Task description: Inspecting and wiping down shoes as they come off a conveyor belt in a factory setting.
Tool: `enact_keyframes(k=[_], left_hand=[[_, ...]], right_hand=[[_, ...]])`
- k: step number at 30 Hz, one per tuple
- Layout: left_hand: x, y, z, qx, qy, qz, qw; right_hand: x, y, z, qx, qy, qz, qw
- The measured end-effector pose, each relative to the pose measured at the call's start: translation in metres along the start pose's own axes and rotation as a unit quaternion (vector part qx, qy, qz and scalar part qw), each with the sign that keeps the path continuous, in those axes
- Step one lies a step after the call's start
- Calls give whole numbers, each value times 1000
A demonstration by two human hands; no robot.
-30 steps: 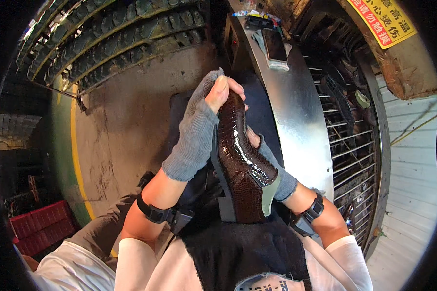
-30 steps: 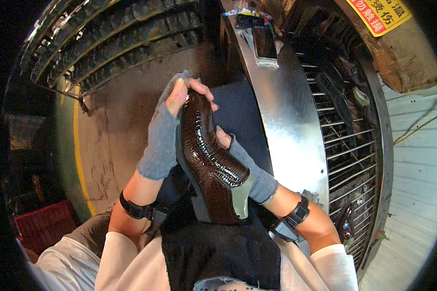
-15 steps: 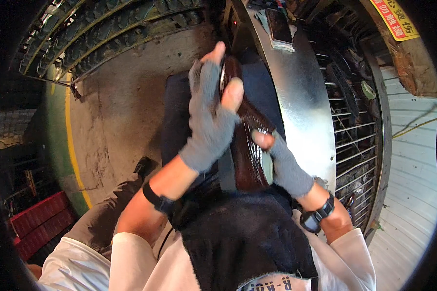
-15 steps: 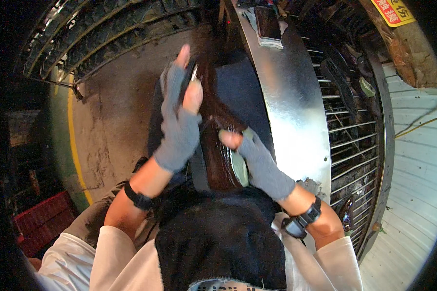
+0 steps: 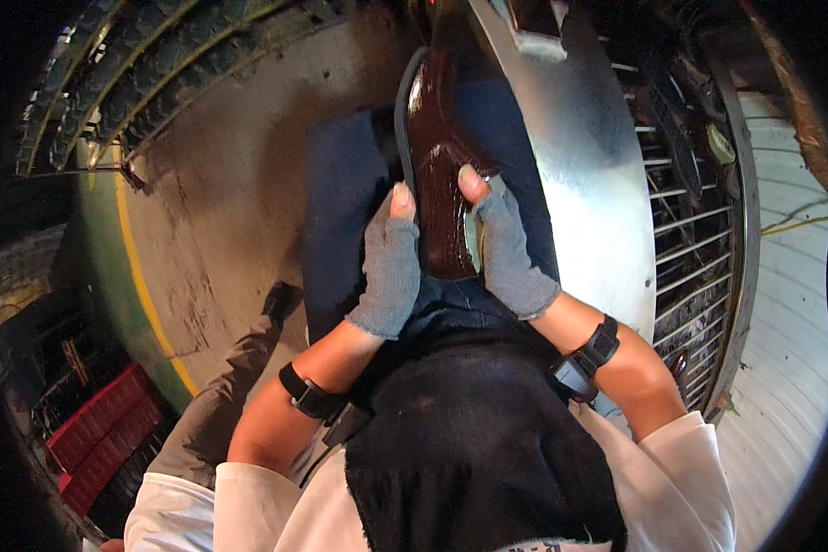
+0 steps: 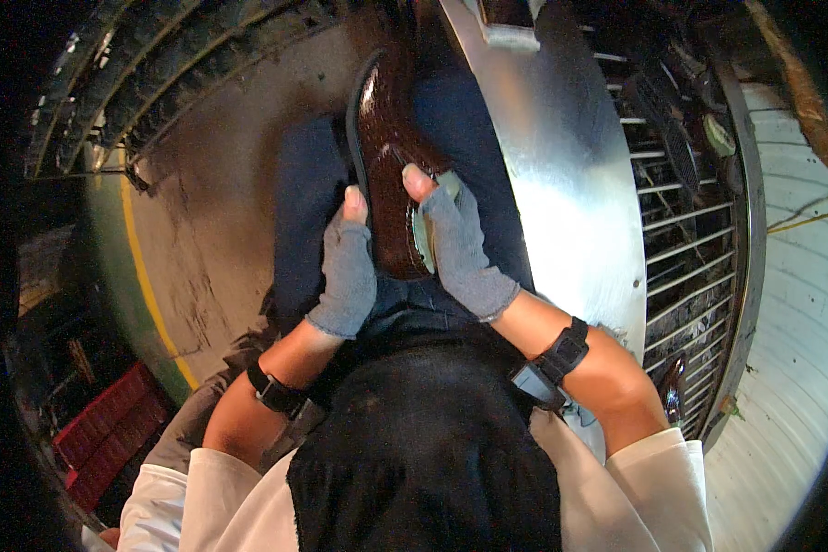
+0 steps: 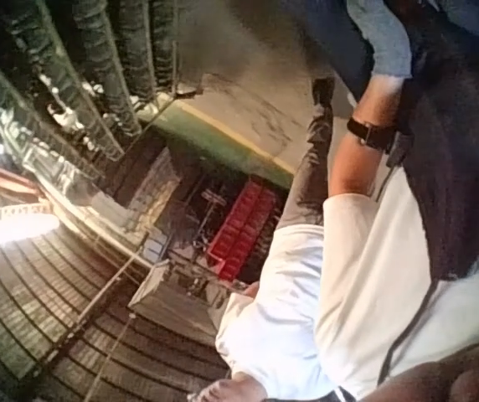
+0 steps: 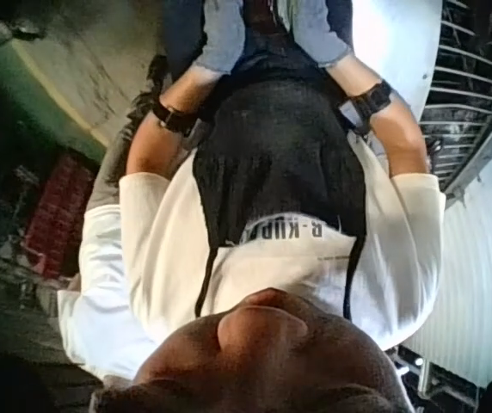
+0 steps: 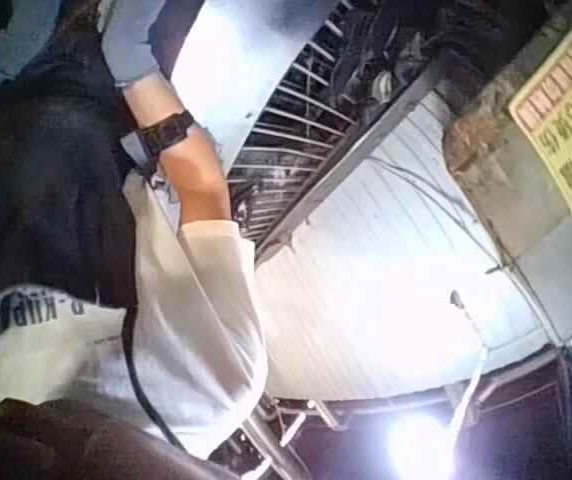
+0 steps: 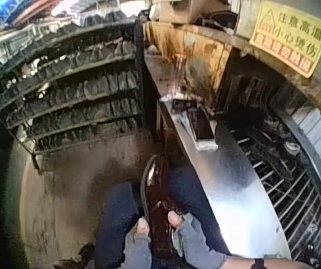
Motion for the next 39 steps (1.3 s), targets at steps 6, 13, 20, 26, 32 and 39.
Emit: enact_keyframes(k=[6, 13, 20, 26, 32, 39], left_hand=[[21, -4, 5, 18, -31, -16, 999], [-46, 140, -27, -9, -116, -181, 977], [-53, 135, -62, -72, 2, -202, 977], [-42, 147, -50, -95, -11, -140, 986], [-74, 164, -59, -226, -136, 73, 962], [-37, 48, -6, 81, -195, 153, 965]], right_hand=[[-4, -8, -13, 110, -14, -82, 990], [-40, -99, -64, 184, -96, -68, 976], [-52, -104, -83, 371, 6, -239, 897], [-48, -72, -44, 115, -158, -25, 980], [-44, -121, -68, 188, -161, -118, 962], [154, -139, -78, -8, 5, 85, 996]])
Point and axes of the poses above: each hand's wrist, its own z-axis towards the middle knuckle, its own x-axis out of the back of the hand, y = z × x, the point moved 6 cm from there along z, towards the middle knuckle, and after that the axes turned 3 degrees about y, right-handed, at the moved point
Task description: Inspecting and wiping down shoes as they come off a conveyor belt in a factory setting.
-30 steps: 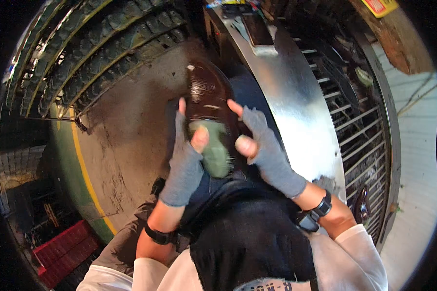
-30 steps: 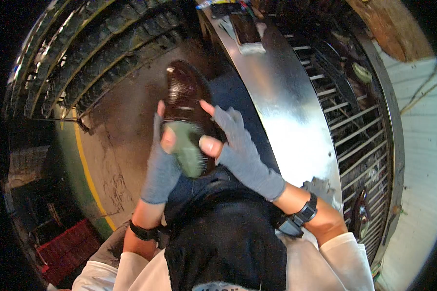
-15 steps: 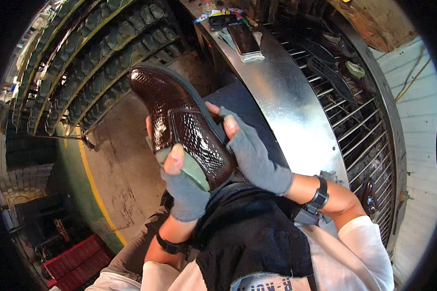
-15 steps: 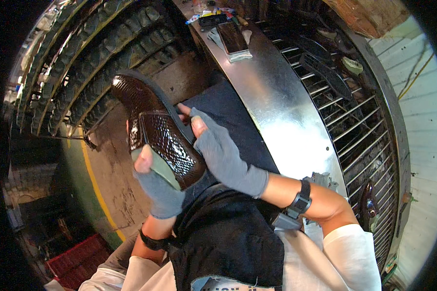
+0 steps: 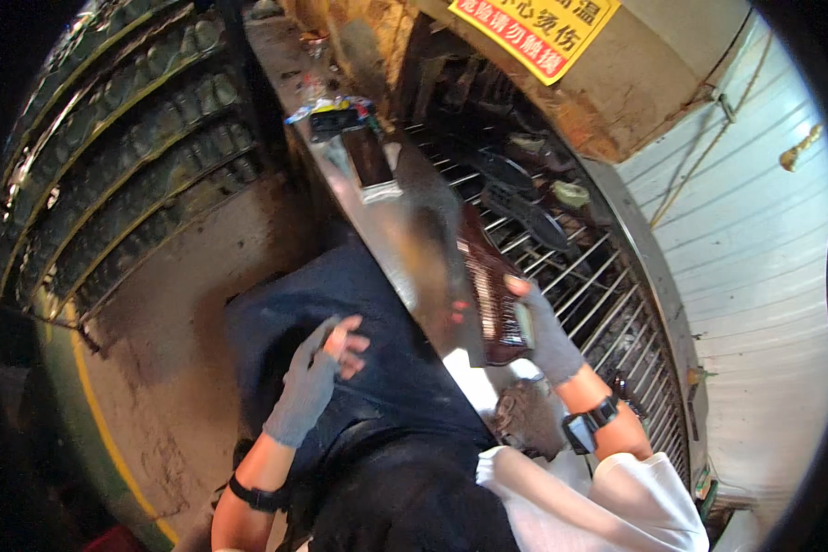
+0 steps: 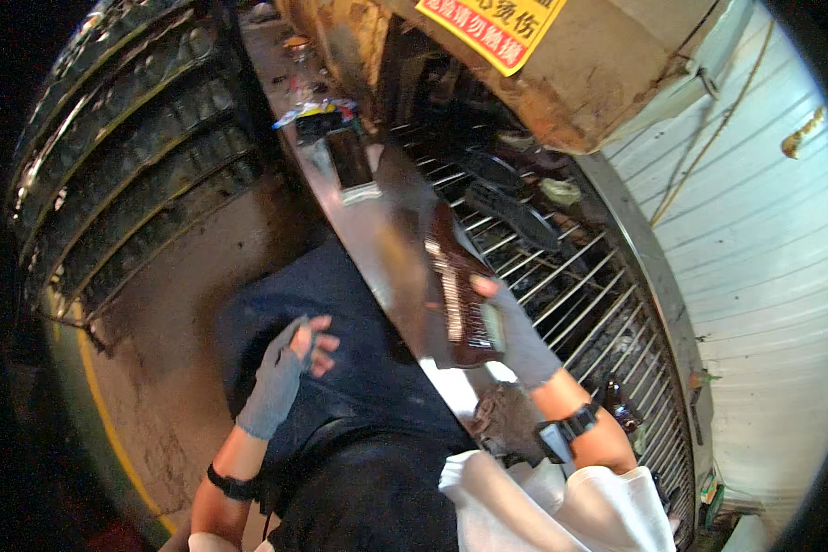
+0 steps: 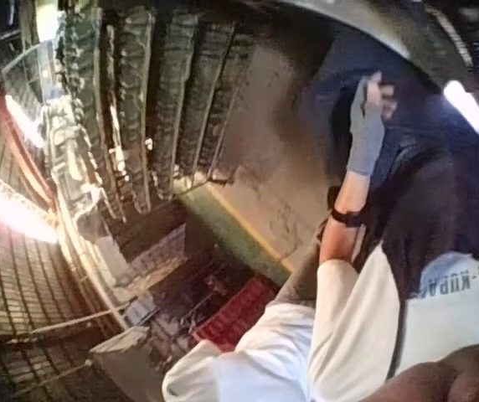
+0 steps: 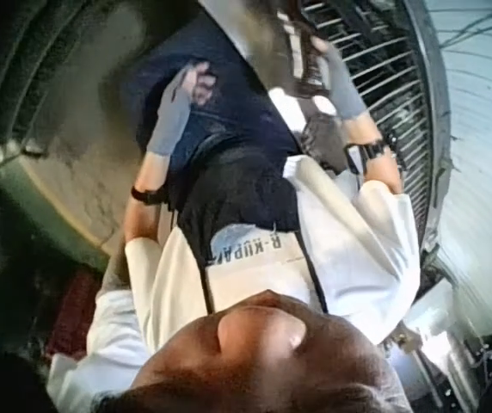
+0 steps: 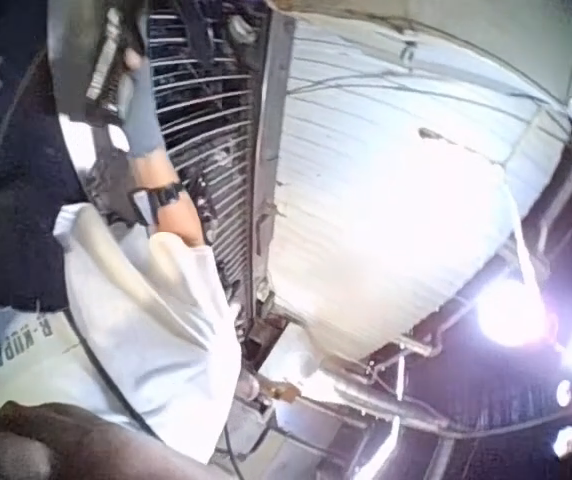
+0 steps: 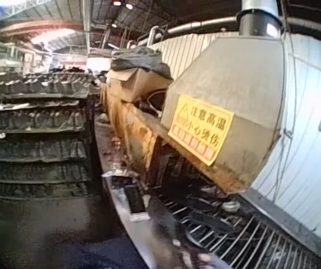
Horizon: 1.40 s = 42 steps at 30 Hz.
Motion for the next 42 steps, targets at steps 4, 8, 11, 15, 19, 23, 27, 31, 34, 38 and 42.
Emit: enact_keyframes(k=[4, 8, 11, 15, 19, 23, 27, 31, 34, 38, 42], left_hand=[[13, -60, -9, 62, -15, 67, 996], [6, -49, -6, 13, 12, 108, 994], [15, -62, -1, 44, 23, 109, 993], [10, -50, -1, 56, 25, 71, 996], [21, -39, -22, 8, 35, 43, 998], [34, -40, -40, -13, 78, 32, 996], [13, -19, -35, -11, 71, -3, 997], [-51, 35, -17, -171, -65, 80, 980], [-85, 43, 3, -193, -140, 22, 971], [-74, 38, -1, 13, -62, -224, 973], [-13, -16, -28, 41, 60, -158, 985]], right_hand=[[195, -72, -99, 78, 221, -185, 954], [287, -98, -180, -13, 396, -592, 702], [189, -116, -127, -125, 341, -853, 376], [174, -98, -15, 204, 249, -723, 611], [171, -98, 86, 221, 243, -762, 559], [178, -95, 106, 219, 310, -791, 480], [77, -121, 51, 261, 185, -853, 414], [-61, -104, -16, 69, 16, -519, 852], [-73, -63, 5, -2, -46, -352, 935], [-19, -69, 36, 11, -1, -355, 935], [178, -120, 92, 45, 225, -107, 968]])
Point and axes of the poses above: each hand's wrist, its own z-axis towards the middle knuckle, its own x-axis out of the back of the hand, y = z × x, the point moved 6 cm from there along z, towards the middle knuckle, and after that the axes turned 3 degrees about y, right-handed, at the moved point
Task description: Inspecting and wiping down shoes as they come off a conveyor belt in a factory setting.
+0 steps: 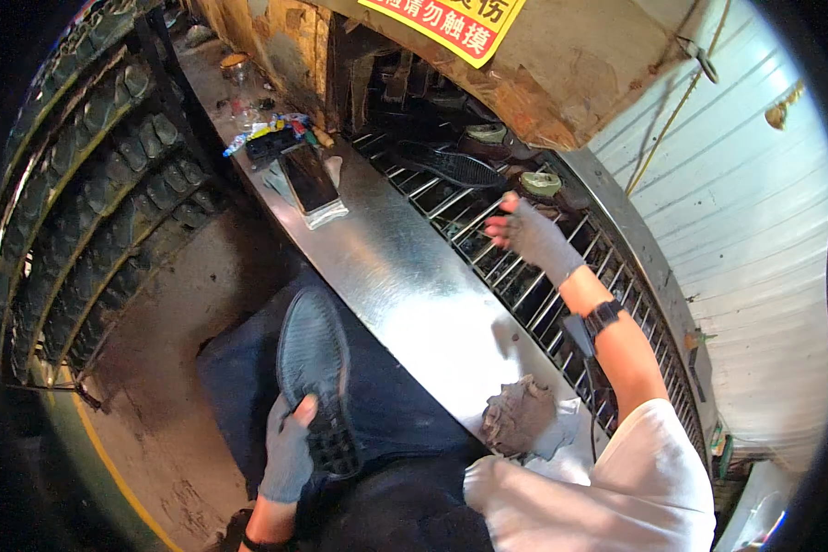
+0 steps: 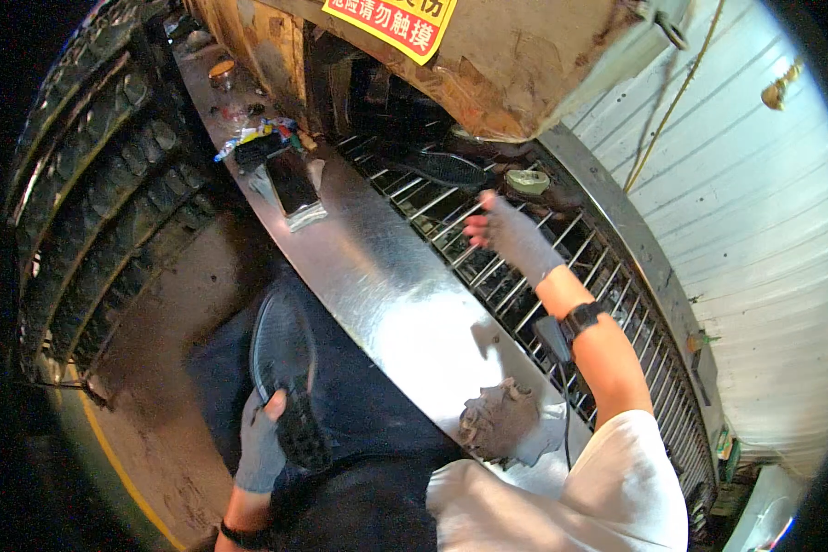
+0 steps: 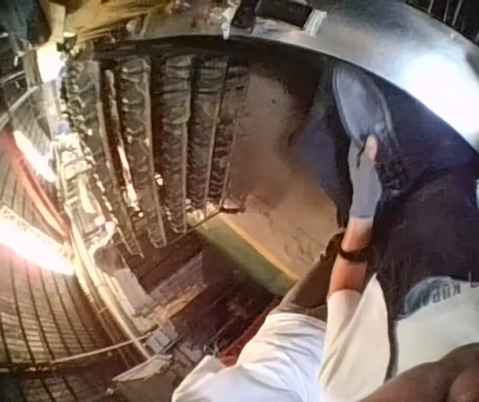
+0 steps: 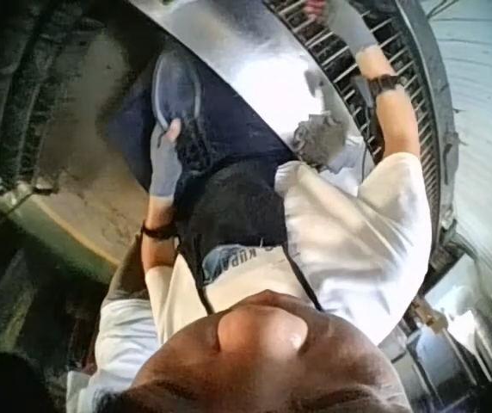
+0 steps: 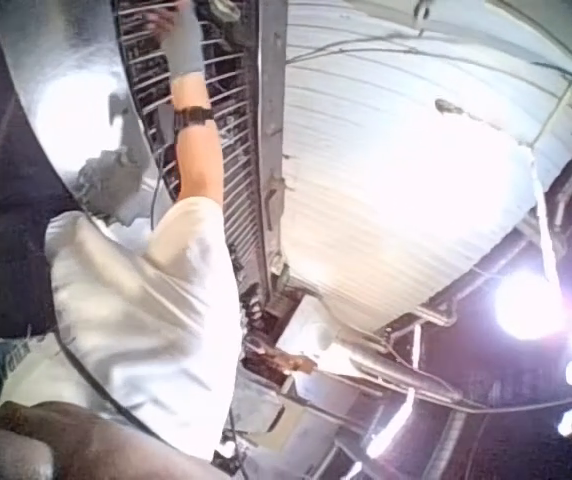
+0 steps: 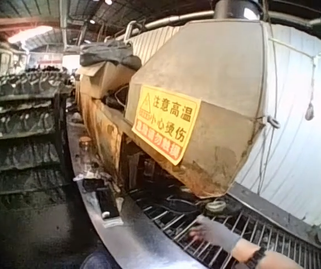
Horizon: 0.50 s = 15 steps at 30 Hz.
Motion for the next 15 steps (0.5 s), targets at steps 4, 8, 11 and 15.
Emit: enact_keyframes(k=[4, 8, 11, 15], left_hand=[[58, -25, -38, -26, 212, -55, 975], [162, -85, -84, -32, 243, -135, 960], [169, -55, -93, -212, 310, 264, 888], [112, -4, -69, 17, 265, 2, 964]], right_hand=[[189, -33, 83, -10, 167, 193, 967], [155, -47, 119, 9, 277, 179, 944], [181, -75, 122, 47, 264, 13, 963], [155, -55, 120, 101, 242, 27, 965]])
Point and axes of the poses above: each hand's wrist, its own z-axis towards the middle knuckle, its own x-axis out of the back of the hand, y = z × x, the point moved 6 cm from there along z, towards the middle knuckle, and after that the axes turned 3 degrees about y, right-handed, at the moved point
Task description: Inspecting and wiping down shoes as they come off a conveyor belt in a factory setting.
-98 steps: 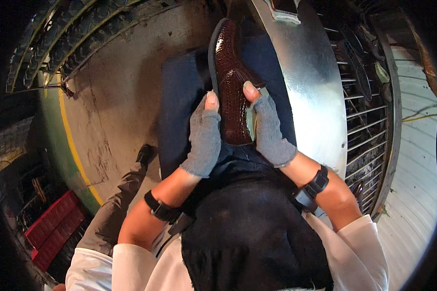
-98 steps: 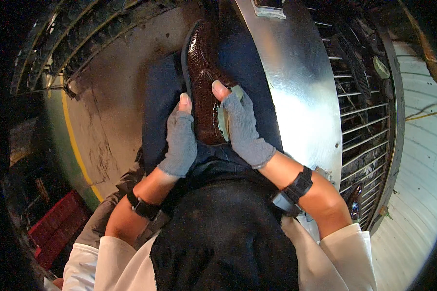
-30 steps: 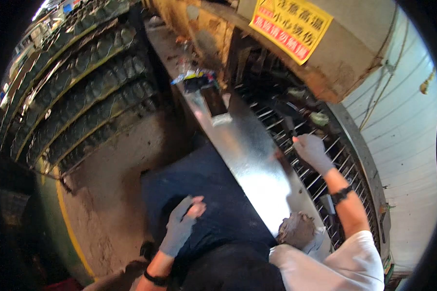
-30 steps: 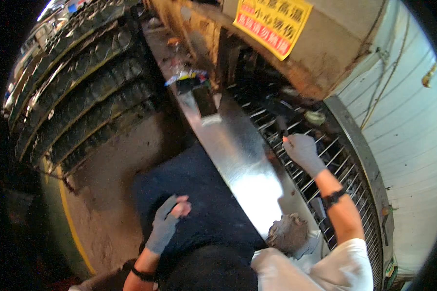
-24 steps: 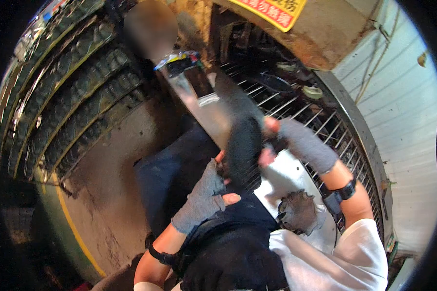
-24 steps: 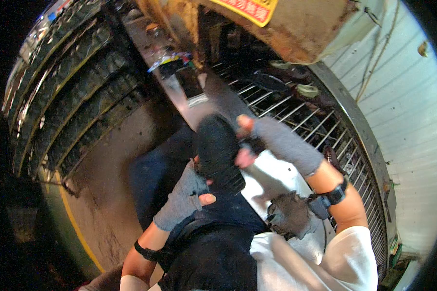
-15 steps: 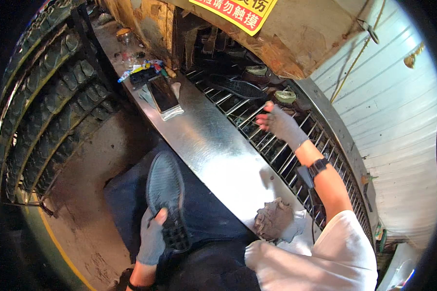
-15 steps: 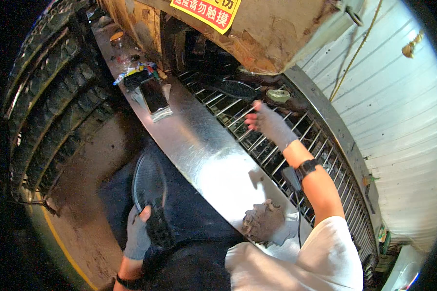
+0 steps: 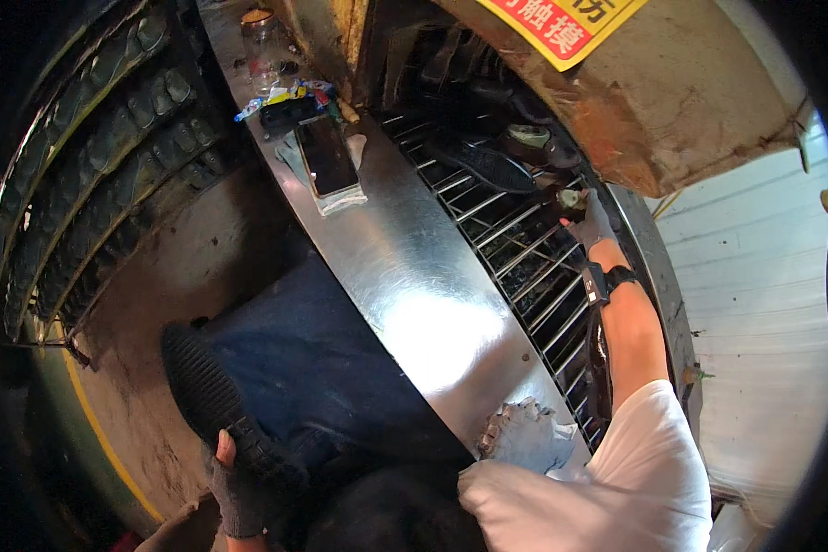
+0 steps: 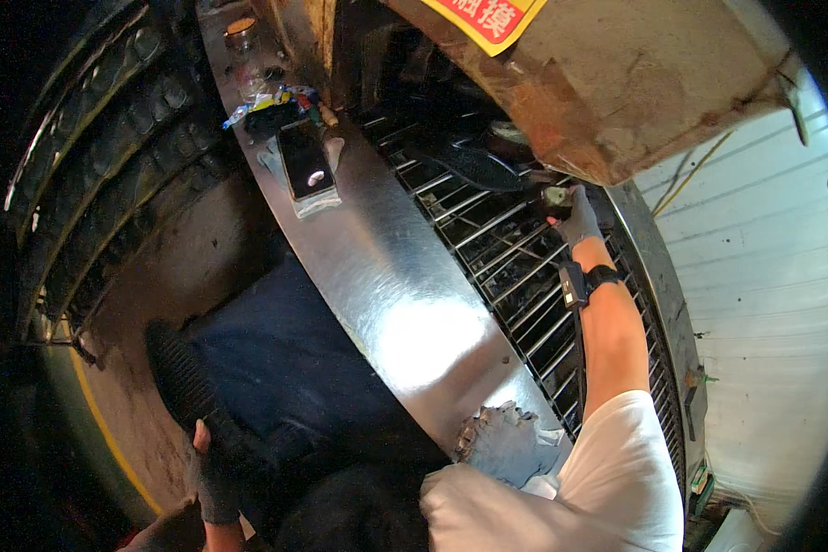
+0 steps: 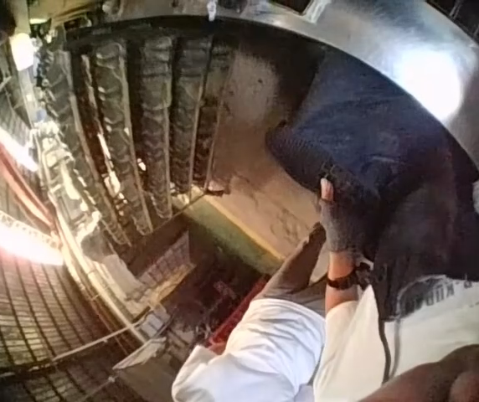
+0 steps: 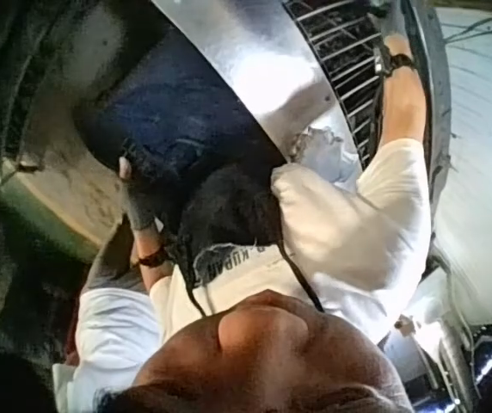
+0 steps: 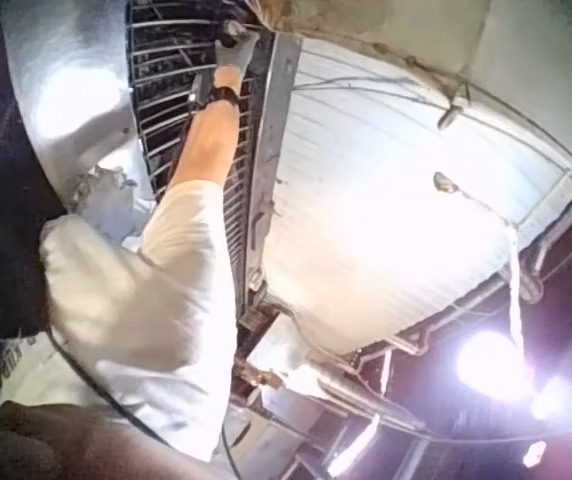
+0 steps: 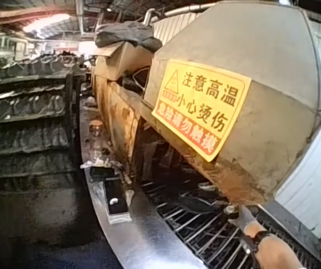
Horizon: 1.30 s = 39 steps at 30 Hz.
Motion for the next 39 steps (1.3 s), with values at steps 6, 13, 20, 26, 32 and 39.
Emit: enact_keyframes(k=[6, 13, 20, 26, 32, 39], left_hand=[[-99, 33, 18, -89, -149, -75, 982], [-124, -49, 30, 116, -242, -148, 952], [-88, 37, 24, -343, -102, 193, 914], [-116, 90, -11, -230, -260, -184, 920], [-131, 92, -16, -226, -357, -198, 884], [-144, 68, 65, -327, -321, -31, 888]], right_hand=[[35, 41, -90, -95, -149, 203, 963], [-62, 88, -347, -272, -488, 300, 773], [-138, 104, -482, -272, -591, 85, 754], [-169, 97, -576, -12, -681, -109, 724], [-166, 118, -591, -265, -642, -57, 717], [-153, 97, -574, -280, -562, -39, 778]])
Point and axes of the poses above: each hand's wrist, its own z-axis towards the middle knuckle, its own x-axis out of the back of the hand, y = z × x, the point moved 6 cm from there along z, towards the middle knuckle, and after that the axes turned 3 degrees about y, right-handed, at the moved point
